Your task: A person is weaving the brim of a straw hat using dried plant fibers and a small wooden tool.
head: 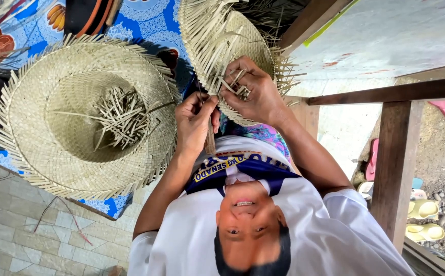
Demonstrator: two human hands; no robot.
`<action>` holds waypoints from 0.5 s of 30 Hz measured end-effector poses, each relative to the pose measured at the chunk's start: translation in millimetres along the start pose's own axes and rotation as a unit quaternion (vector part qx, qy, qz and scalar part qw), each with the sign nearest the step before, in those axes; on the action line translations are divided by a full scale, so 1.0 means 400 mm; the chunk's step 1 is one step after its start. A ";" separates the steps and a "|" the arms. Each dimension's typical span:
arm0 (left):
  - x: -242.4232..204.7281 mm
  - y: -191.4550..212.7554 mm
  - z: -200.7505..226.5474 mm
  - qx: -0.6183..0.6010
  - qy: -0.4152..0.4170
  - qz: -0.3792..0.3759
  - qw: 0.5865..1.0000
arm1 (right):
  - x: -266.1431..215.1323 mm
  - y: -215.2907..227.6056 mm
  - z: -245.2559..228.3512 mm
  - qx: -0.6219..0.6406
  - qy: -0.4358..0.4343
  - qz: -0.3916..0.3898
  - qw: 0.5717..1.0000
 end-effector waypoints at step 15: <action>-0.036 0.015 -0.059 0.069 -0.064 0.029 0.995 | -0.015 -0.024 0.036 0.011 -0.018 0.018 1.000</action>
Point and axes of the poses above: each hand's wrist, its own x-axis towards the middle knuckle, its own y-axis out of the back of the hand, z = x × y, the point moved 3 cm from there along x, towards the middle knuckle, and after that the axes turned 12 degrees about -x, right-handed, at the moved point
